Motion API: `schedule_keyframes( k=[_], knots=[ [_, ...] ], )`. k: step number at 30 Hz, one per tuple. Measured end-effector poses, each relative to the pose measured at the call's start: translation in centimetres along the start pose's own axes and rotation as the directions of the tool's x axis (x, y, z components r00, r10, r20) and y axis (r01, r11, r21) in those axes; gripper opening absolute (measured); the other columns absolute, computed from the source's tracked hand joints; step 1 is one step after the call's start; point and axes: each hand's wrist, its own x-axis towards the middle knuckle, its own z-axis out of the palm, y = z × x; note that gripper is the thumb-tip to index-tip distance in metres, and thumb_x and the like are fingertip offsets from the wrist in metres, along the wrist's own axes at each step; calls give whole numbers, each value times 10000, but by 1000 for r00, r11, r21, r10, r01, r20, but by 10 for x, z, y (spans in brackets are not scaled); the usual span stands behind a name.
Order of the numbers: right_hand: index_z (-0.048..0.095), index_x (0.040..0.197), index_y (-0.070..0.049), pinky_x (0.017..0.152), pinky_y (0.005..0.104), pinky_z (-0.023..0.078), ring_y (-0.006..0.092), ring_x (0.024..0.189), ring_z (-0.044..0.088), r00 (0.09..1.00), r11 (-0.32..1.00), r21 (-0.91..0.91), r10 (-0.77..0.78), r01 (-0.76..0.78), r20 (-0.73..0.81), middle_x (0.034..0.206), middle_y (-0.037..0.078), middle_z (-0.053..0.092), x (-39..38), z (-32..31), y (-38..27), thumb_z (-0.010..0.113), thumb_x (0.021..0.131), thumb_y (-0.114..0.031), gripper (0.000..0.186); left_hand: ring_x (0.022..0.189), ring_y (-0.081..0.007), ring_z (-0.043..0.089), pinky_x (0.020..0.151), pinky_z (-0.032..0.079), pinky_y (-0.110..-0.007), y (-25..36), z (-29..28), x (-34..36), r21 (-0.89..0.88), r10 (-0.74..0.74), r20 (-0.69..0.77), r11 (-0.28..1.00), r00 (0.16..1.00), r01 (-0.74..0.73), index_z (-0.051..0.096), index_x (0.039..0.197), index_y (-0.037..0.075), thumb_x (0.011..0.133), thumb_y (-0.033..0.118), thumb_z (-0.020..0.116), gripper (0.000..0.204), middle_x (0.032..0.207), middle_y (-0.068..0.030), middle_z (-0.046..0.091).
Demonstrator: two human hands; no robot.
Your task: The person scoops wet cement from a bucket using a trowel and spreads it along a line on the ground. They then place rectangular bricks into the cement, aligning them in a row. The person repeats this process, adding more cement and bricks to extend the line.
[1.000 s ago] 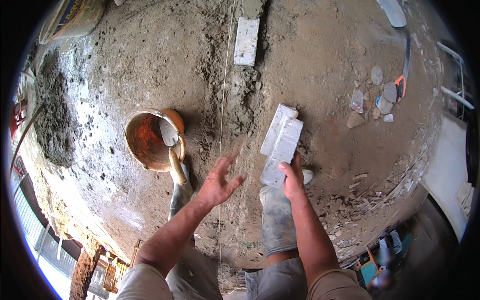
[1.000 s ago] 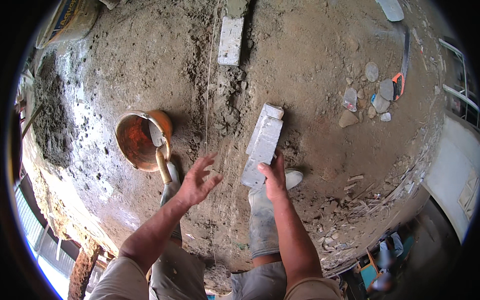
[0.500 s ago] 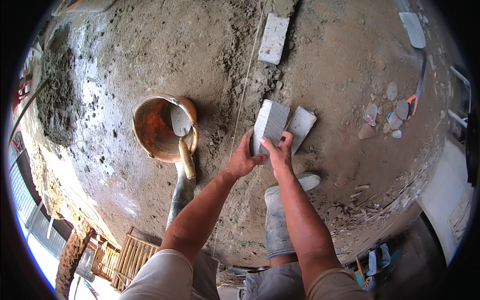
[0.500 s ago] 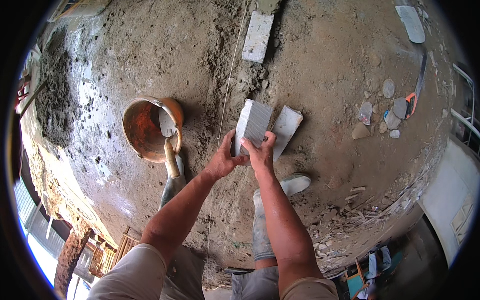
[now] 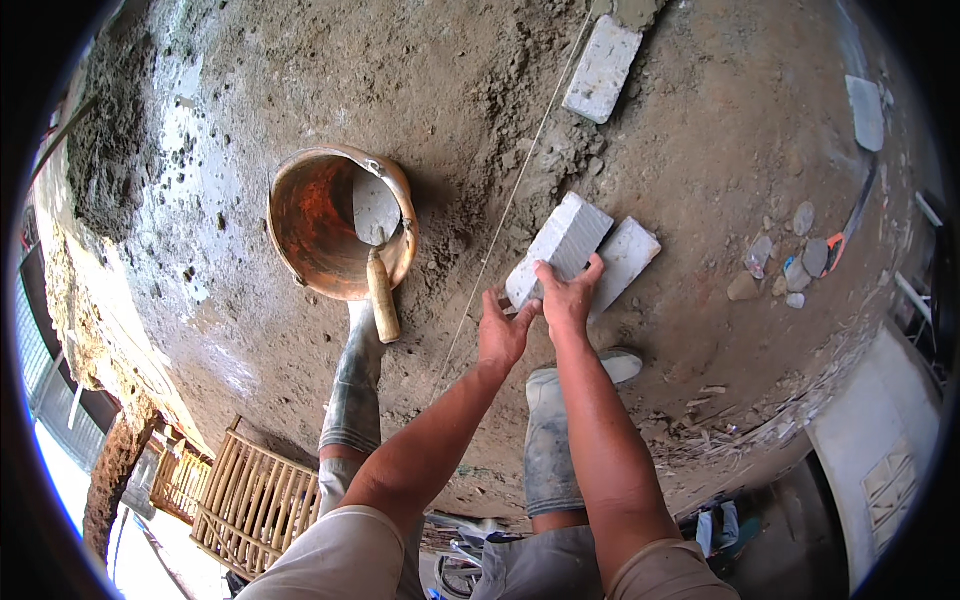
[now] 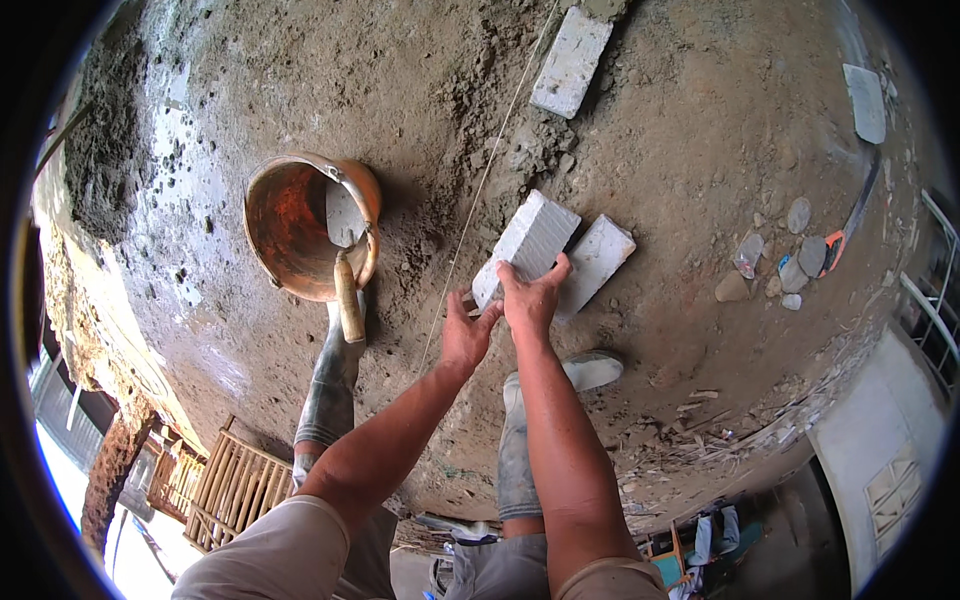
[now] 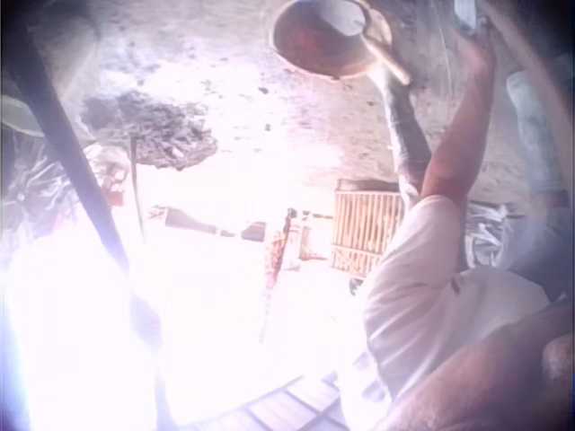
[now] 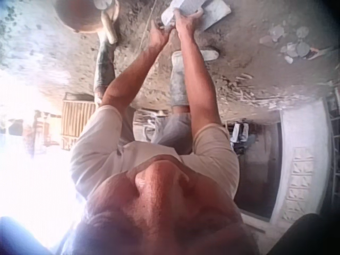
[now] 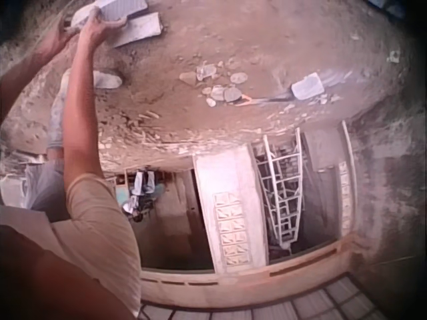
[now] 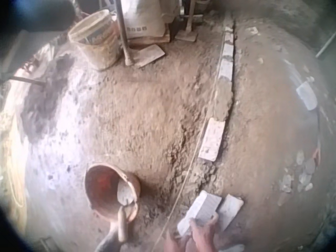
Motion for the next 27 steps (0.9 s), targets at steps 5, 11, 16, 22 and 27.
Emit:
schedule_keyframes(
  k=[5,11,16,22,27],
  knots=[
    [177,1449,26,1032,483,412,466,1214,518,1000,1000,4,-20,20,-5,1316,365,471,31,28,-48,804,778,-347,991,1010,-290,628,856,509,-388,-14,19,68,-173,143,-168,970,975,-172,371,1427,-28,915,244,723,678,1170,-228,620],
    [176,1452,16,1001,481,444,474,1188,546,991,984,-125,-126,131,41,1311,355,501,68,27,-45,830,780,-374,1016,793,-166,616,683,523,-321,-3,46,94,-26,181,-278,980,944,-195,463,1316,-29,929,185,705,505,967,-140,660],
    [186,1440,12,963,500,473,490,1137,578,983,946,-265,-183,186,35,1252,362,545,66,27,-45,837,765,-387,1019,754,-158,610,650,527,-318,-3,48,97,-152,158,-309,965,938,-212,488,1270,-37,922,140,708,448,913,-116,643],
    [222,1365,23,924,513,492,508,1067,610,998,935,-350,-44,60,54,1168,380,579,65,34,-75,857,744,-358,967,739,-156,616,620,545,-311,0,43,105,-217,80,-261,966,962,-139,497,1252,-42,936,123,687,404,903,-114,636],
    [234,1356,36,933,503,497,492,1075,613,996,925,-378,18,18,91,1167,379,579,68,39,-85,861,748,-321,944,759,-204,631,665,533,-337,3,43,109,-199,44,-321,973,946,-113,513,1249,-49,926,147,693,419,906,-142,646]
  ],
)
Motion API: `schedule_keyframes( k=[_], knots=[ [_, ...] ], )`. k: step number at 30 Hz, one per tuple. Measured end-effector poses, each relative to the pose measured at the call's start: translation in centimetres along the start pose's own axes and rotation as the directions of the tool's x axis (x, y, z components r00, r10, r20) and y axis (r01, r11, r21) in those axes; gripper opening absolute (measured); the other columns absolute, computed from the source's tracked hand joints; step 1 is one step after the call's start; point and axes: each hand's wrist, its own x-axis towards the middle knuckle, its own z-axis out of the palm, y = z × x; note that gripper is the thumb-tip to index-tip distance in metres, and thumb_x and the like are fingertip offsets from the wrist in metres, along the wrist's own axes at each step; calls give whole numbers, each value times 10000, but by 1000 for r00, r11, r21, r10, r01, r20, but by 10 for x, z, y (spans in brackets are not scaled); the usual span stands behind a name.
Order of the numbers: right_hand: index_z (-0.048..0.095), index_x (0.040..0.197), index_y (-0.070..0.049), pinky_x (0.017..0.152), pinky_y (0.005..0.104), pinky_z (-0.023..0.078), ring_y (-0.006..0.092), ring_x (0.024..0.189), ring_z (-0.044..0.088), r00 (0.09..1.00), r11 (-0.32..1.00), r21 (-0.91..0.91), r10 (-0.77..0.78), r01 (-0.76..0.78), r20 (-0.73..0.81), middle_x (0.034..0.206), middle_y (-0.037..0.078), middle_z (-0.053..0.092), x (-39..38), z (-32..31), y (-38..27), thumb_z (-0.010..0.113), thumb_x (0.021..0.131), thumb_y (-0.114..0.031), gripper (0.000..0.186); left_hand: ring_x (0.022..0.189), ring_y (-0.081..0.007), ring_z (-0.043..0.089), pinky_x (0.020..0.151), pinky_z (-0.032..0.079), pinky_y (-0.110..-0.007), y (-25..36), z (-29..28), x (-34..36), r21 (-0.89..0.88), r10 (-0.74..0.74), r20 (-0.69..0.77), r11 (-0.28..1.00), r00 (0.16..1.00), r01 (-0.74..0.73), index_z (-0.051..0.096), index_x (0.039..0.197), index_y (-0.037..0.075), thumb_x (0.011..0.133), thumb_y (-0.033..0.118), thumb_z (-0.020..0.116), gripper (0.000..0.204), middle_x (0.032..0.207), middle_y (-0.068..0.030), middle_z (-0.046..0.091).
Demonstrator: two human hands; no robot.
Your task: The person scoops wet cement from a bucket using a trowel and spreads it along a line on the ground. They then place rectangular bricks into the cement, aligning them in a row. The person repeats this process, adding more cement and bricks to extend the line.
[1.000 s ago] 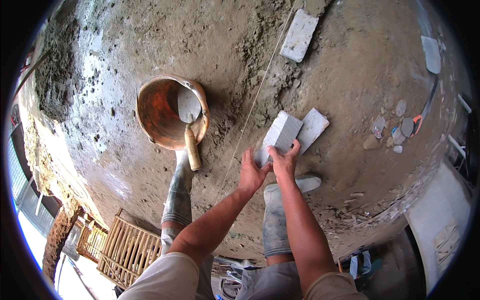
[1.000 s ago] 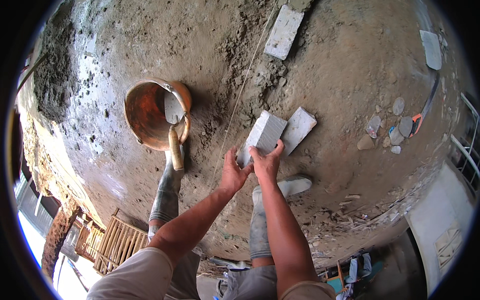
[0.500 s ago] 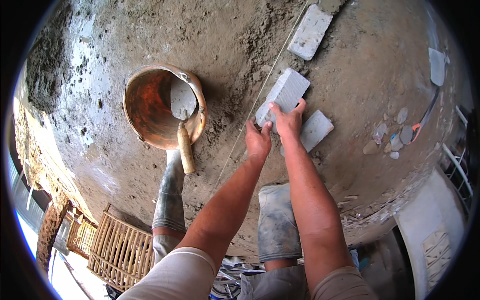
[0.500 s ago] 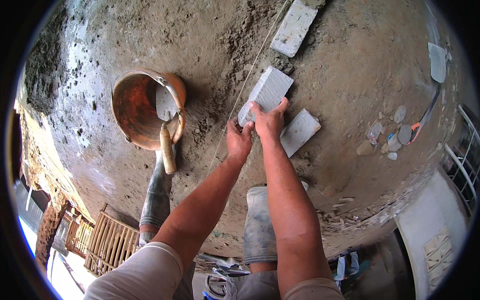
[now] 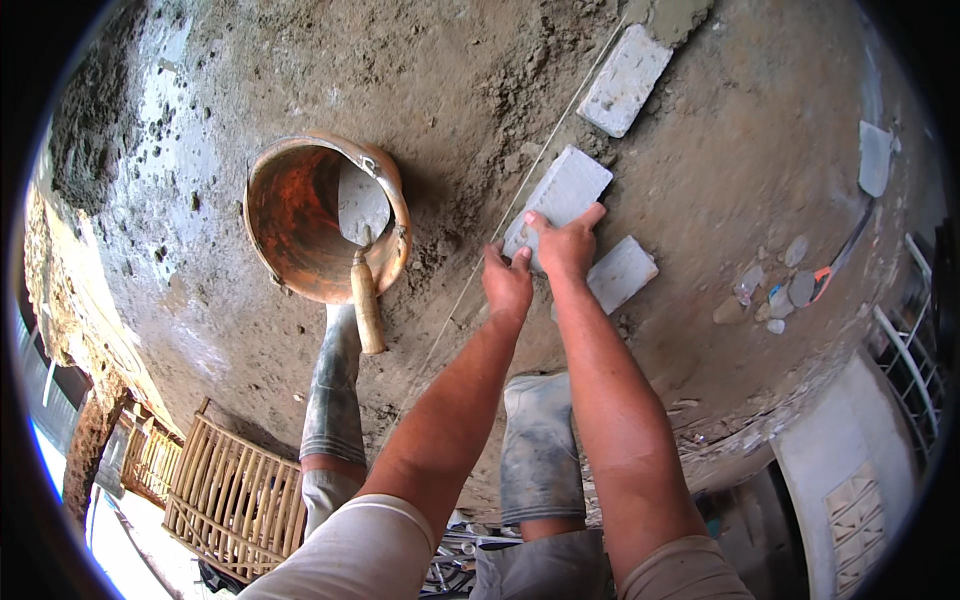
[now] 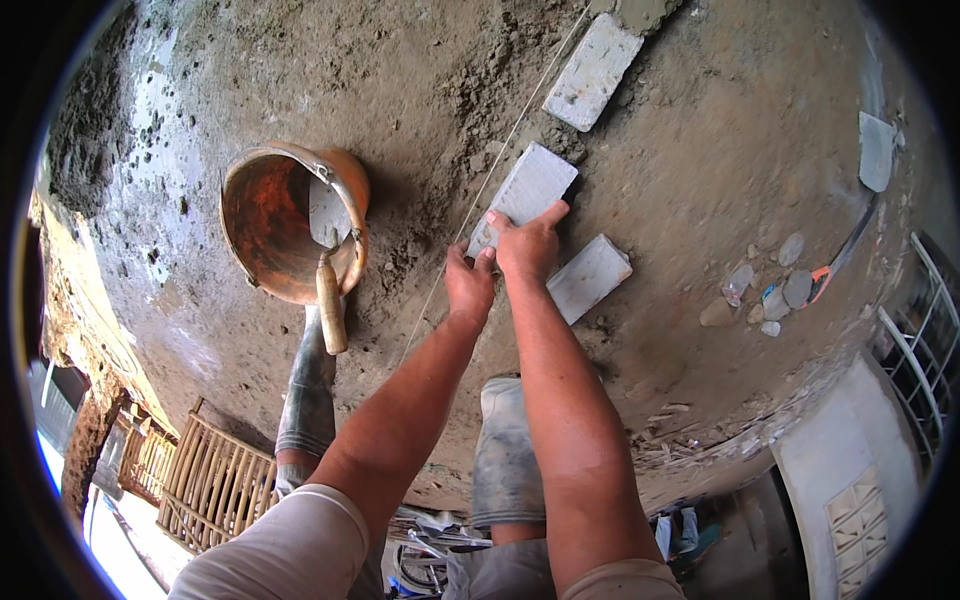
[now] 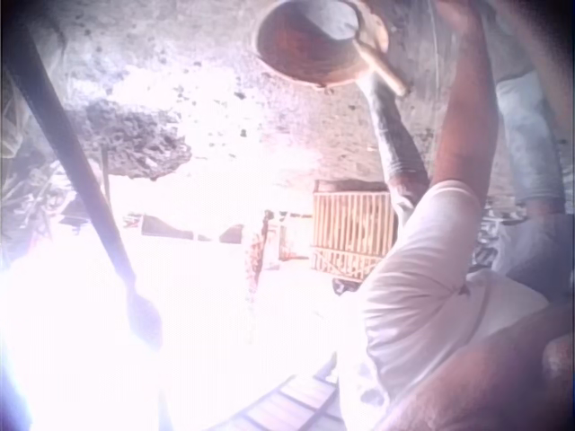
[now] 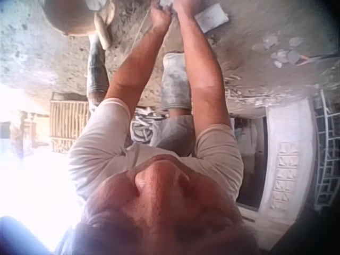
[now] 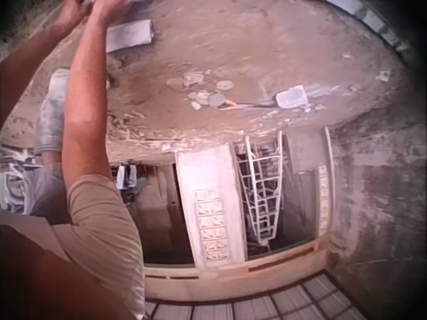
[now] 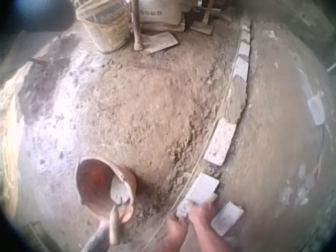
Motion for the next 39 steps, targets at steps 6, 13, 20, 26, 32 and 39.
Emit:
schedule_keyframes(
  k=[6,13,20,26,32,39],
  knots=[
    [312,1363,120,976,447,497,420,1147,609,998,994,90,-55,55,3,1253,332,569,16,-2,24,864,750,-279,916,733,-185,638,636,548,-334,6,3,-8,69,57,-17,996,998,-56,516,1248,-49,927,143,692,413,899,-138,657],
    [315,1424,110,1066,409,431,384,1251,536,996,996,89,-18,10,90,1394,292,491,16,-10,10,854,763,-307,950,765,-267,669,733,537,-382,22,-5,-11,139,32,22,990,999,-35,491,1294,-37,932,201,692,477,906,-185,693],
    [279,1467,27,1015,444,463,413,1187,587,998,995,84,-53,52,18,1330,324,538,-22,-21,37,762,832,-467,939,944,-302,692,827,531,-388,19,-94,-83,121,-72,276,992,959,40,406,1412,35,947,212,675,566,1101,-245,689],
    [249,1514,-72,1019,476,445,462,1211,557,999,984,-175,16,-10,31,1331,319,547,-141,-107,159,721,861,-426,880,1141,-334,648,958,514,-410,73,-300,-145,424,-132,586,891,799,-164,455,1384,62,939,218,682,523,1216,-202,664],
    [280,1496,-104,1011,490,452,491,1180,565,987,904,-398,162,-156,-21,1295,327,566,-303,-231,137,701,875,-352,791,987,-329,704,845,557,-406,150,-485,-159,451,19,257,882,966,-137,505,1346,86,934,147,639,437,1214,-215,664],
    [300,1492,-106,1014,487,452,479,1192,562,975,920,-346,124,-182,-184,1308,318,561,-376,-295,73,692,875,-294,755,987,-347,707,861,554,-414,170,-582,-204,555,-60,278,824,959,-110,502,1340,63,917,165,650,459,1212,-240,660]
  ],
)
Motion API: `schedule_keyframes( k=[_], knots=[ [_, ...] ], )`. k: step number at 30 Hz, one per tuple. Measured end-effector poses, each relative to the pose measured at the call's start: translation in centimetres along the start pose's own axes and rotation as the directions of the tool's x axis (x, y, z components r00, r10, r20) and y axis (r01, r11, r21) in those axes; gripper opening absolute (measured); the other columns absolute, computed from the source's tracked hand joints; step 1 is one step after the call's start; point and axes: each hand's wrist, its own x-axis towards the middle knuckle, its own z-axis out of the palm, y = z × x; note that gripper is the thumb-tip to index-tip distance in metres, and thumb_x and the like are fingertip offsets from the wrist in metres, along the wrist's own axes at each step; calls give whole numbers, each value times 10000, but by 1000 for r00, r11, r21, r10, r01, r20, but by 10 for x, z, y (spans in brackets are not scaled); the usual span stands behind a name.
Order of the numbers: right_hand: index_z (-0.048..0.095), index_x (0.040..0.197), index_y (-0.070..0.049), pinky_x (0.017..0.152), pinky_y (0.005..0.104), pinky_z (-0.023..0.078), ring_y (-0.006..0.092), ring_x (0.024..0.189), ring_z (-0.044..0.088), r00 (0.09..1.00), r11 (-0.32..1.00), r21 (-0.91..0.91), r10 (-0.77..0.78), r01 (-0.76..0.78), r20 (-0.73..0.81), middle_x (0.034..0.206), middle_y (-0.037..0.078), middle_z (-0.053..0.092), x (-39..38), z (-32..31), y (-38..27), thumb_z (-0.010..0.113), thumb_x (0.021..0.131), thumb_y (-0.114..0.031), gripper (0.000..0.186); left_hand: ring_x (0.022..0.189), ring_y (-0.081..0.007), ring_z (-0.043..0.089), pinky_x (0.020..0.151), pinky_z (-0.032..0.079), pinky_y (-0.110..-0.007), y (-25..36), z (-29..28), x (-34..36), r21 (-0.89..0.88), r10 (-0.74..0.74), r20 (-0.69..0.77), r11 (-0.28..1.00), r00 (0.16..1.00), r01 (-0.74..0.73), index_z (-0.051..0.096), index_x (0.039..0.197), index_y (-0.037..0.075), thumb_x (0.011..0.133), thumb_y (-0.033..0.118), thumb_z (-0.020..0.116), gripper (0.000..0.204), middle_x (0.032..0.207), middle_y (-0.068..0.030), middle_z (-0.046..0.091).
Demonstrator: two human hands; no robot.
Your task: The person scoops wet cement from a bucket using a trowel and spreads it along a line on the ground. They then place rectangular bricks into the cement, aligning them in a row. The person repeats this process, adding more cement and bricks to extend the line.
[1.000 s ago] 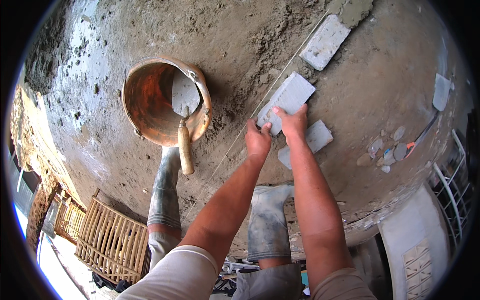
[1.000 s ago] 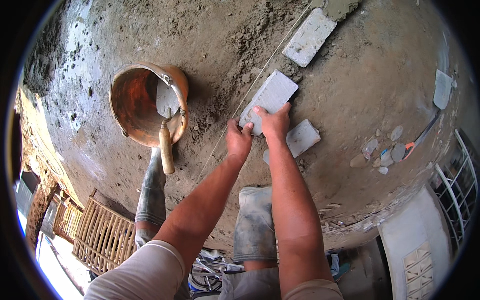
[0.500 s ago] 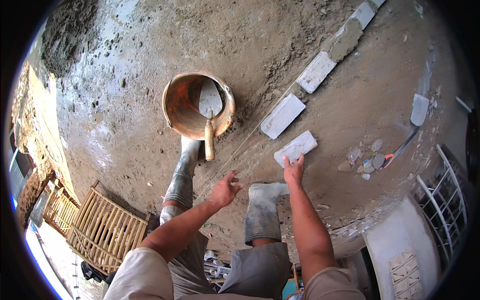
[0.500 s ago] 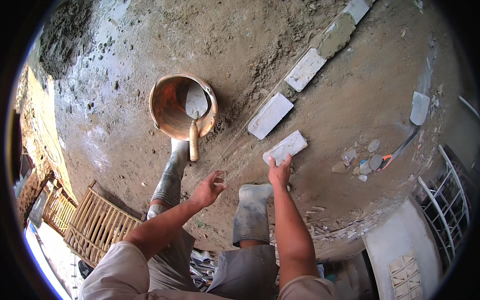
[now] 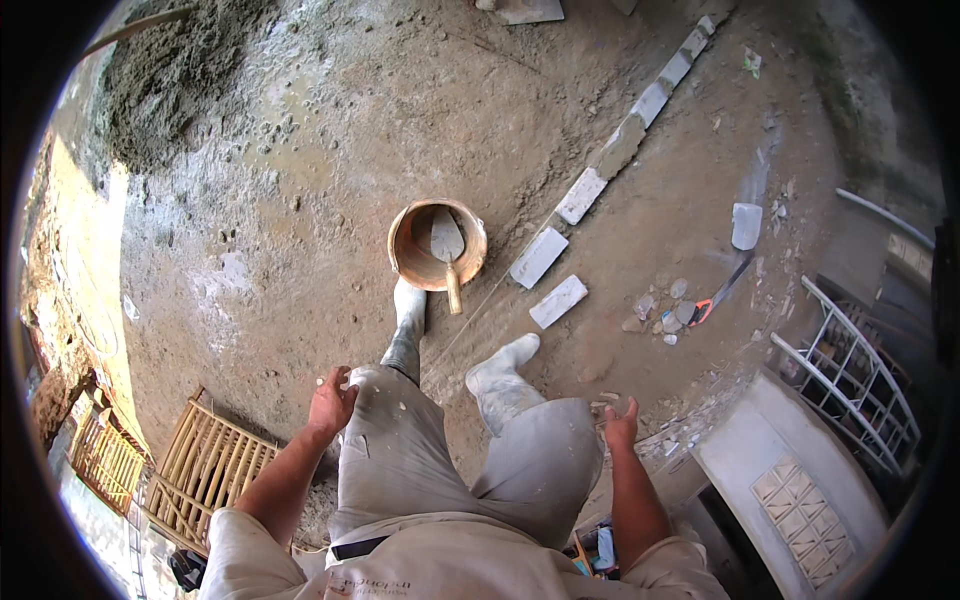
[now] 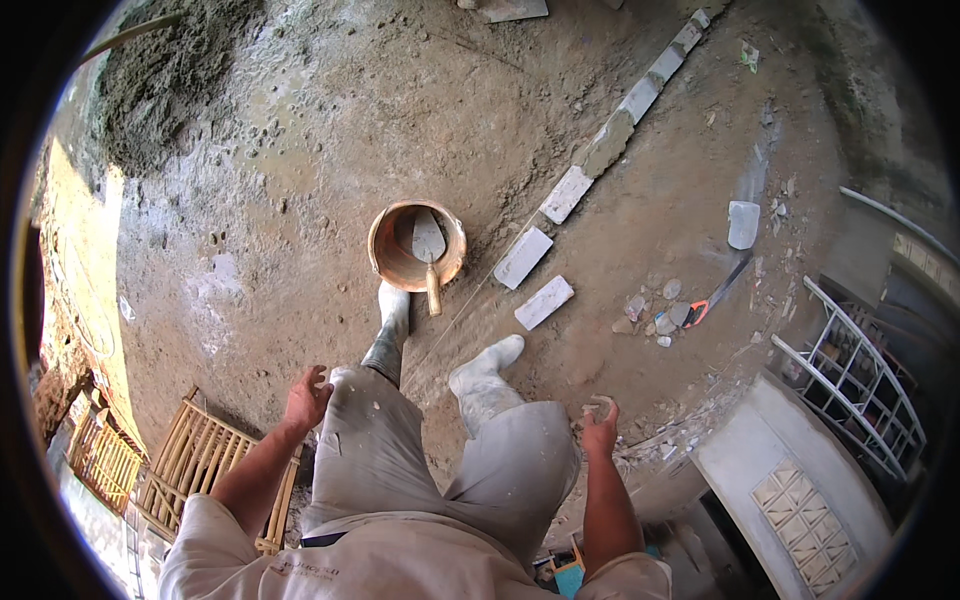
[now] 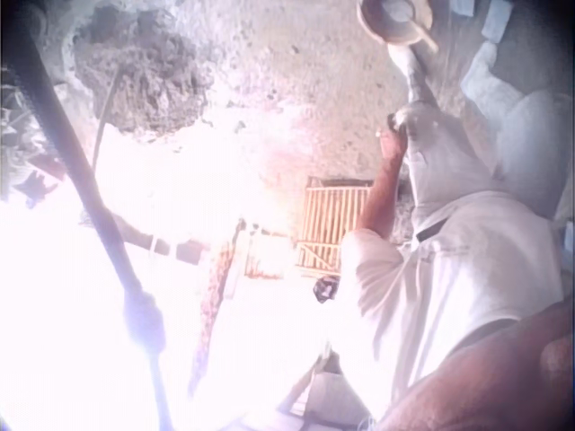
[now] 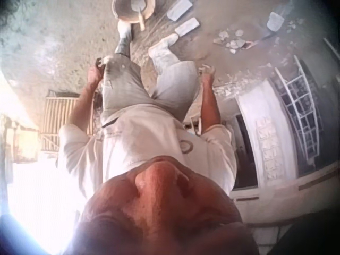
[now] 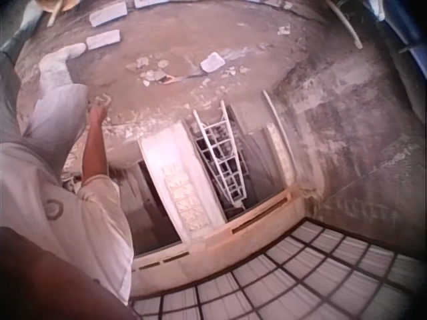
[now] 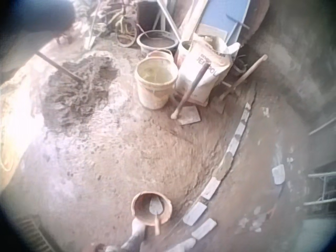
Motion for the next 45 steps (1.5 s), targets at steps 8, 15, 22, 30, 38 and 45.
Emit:
schedule_keyframes(
  k=[8,15,22,30,38,45],
  knots=[
    [309,1506,-112,1022,484,442,462,1226,546,980,978,-96,-191,185,-57,1339,312,546,-19,-27,-74,691,875,-295,760,1043,-362,679,910,527,-411,-52,17,2,-150,-94,-21,985,995,90,520,1325,47,906,168,652,455,1193,-248,659],
    [326,1495,-102,1020,466,443,414,1237,556,969,966,-89,-245,242,-19,1336,286,557,22,-27,-150,686,890,-311,735,1041,-372,667,900,518,-421,-91,33,-36,-202,-194,-135,965,972,165,534,1302,43,894,150,649,437,1151,-251,661],
    [304,1504,-123,1041,470,426,439,1225,559,967,962,-104,-256,253,-11,1319,299,575,58,-41,-165,660,911,-365,733,996,-375,670,875,513,-429,-76,66,-70,-134,-295,-73,950,953,284,547,1270,14,875,168,647,435,1043,-226,695],
    [309,1496,-115,1002,493,449,467,1183,570,989,982,-119,-147,144,-19,1292,306,582,115,-55,-131,653,911,-378,728,983,-368,677,877,513,-429,-25,86,-71,-35,-326,-96,945,940,324,550,1271,29,884,224,636,442,1007,-205,709],
    [313,1491,-88,998,499,453,465,1174,572,995,997,-32,-78,76,-64,1296,296,579,107,-92,-100,640,914,-365,719,1000,-362,683,877,524,-427,18,62,-43,58,-224,-100,971,969,231,554,1263,54,886,222,652,424,1010,-194,723],
    [338,1478,-83,1017,498,447,451,1209,553,996,992,122,-17,27,-82,1342,278,554,31,-122,-93,656,899,-367,719,973,-344,683,877,525,-418,38,-26,-15,188,-13,-161,981,987,44,563,1264,63,884,251,677,438,1010,-174,714]
  ],
)
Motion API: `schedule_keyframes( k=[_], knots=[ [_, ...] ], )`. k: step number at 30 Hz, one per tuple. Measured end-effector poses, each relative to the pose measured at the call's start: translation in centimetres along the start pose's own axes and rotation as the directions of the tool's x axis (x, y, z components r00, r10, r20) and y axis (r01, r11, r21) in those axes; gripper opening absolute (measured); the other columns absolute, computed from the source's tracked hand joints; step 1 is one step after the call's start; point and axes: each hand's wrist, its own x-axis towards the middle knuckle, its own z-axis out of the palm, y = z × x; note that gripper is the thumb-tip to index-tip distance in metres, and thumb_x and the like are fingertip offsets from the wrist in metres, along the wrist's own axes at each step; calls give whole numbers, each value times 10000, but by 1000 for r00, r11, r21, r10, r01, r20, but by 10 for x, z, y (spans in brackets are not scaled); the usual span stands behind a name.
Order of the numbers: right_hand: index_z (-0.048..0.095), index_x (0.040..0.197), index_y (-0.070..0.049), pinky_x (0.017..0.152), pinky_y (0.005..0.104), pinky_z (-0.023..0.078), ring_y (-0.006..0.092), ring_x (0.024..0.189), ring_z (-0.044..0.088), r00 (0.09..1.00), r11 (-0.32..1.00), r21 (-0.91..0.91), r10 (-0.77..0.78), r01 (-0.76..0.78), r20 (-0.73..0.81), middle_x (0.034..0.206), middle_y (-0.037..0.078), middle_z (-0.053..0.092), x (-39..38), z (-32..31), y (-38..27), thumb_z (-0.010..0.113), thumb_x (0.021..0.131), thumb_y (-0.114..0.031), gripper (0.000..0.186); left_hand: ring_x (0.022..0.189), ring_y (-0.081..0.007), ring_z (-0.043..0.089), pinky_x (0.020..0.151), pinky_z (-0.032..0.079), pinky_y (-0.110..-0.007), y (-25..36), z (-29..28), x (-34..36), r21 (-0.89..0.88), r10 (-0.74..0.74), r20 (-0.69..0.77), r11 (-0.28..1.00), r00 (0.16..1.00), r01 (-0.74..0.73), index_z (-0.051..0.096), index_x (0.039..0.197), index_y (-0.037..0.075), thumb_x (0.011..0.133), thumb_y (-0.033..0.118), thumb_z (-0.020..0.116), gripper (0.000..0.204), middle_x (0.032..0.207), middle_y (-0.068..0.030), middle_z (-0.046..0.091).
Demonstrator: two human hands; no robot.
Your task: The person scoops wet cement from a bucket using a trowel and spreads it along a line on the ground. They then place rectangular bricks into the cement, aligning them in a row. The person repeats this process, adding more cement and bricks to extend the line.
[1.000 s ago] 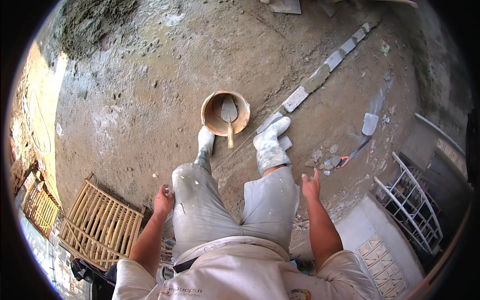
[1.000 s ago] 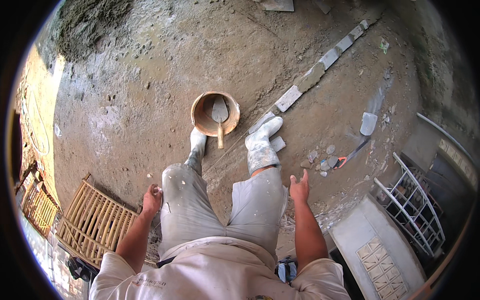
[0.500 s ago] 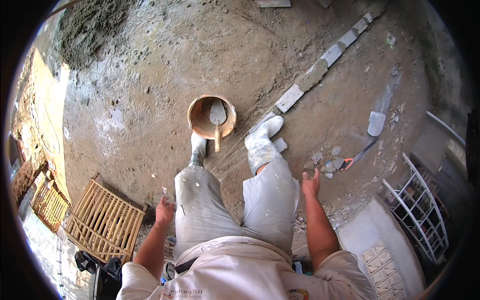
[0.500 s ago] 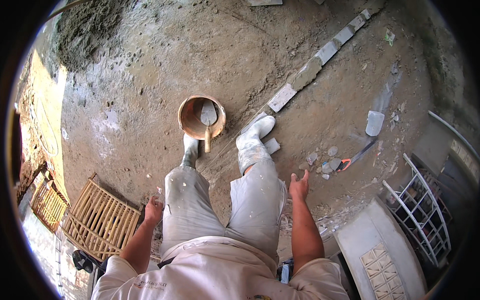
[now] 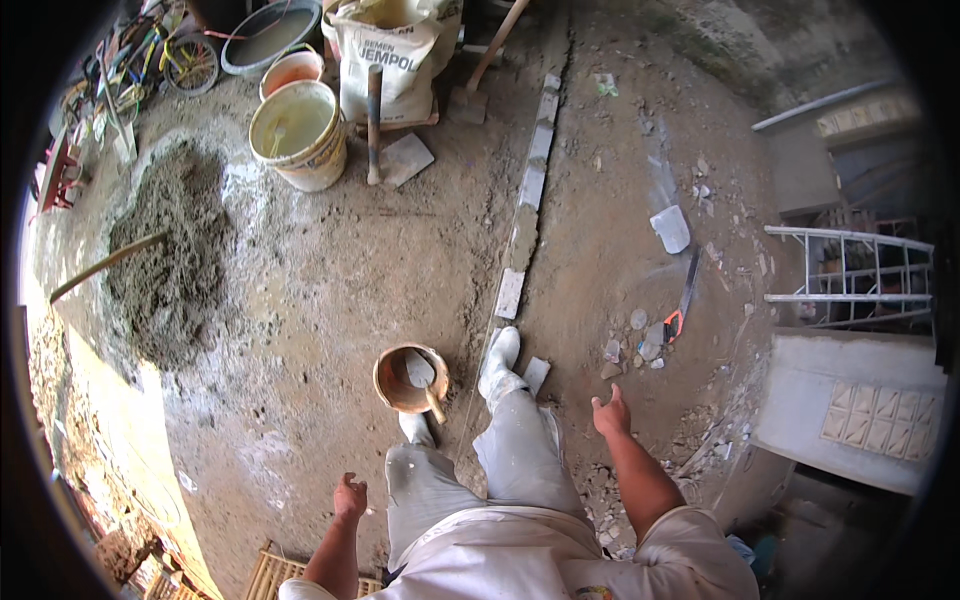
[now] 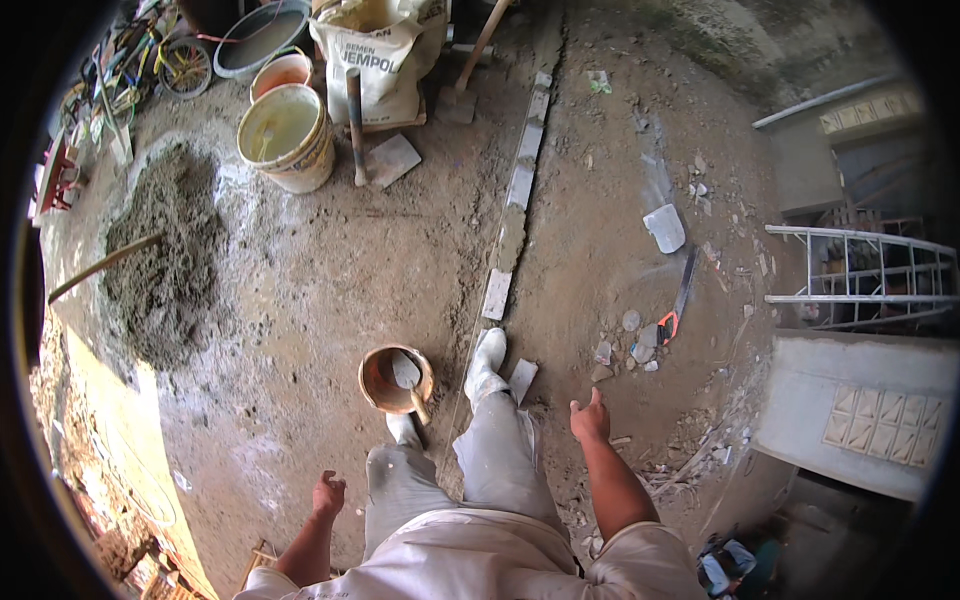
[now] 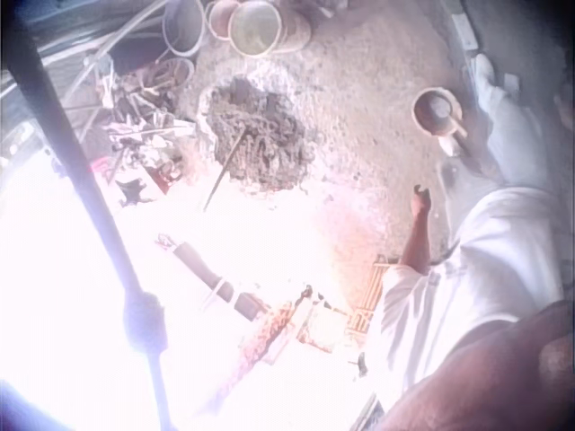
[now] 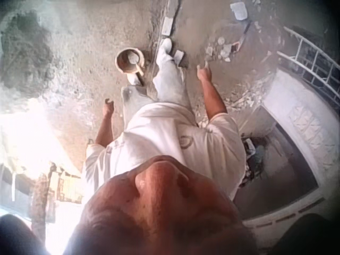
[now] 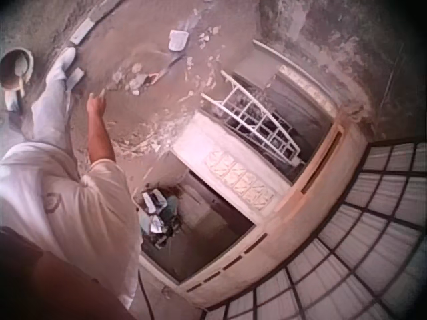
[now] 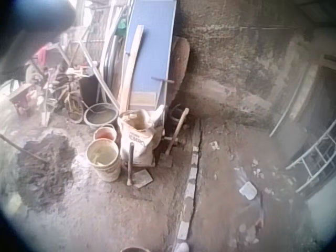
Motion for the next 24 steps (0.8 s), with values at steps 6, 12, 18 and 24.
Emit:
schedule_keyframes(
  k=[6,12,18,24],
  knots=[
    [342,1482,-91,1029,477,449,417,1229,548,993,983,140,-117,118,-20,1343,264,557,-75,4,5,646,899,-379,719,945,-328,685,847,524,-419,2,-107,23,25,168,-180,986,969,-166,564,1231,51,878,244,714,429,974,-163,713],
    [398,1452,-75,1055,461,432,409,1271,515,977,931,300,-212,209,-20,1381,258,529,-141,18,14,658,887,-379,692,929,-302,698,829,535,-401,2,-176,20,64,258,-220,966,941,-250,585,1234,47,861,249,741,452,953,-153,725],
    [430,1430,-59,1036,451,452,405,1248,543,986,922,370,-152,118,65,1349,250,564,-188,30,54,683,873,-398,700,933,-284,706,841,536,-374,-18,-194,13,114,269,-148,960,952,-254,616,1216,70,855,319,746,458,933,-140,740],
    [526,1360,-102,988,416,484,340,1166,619,997,924,379,-69,51,32,1215,211,662,-212,53,148,702,860,-423,619,994,-296,697,875,531,-380,5,-186,-2,270,264,-6,929,965,-252,637,1216,94,856,414,724,490,1009,-147,738]
  ],
)
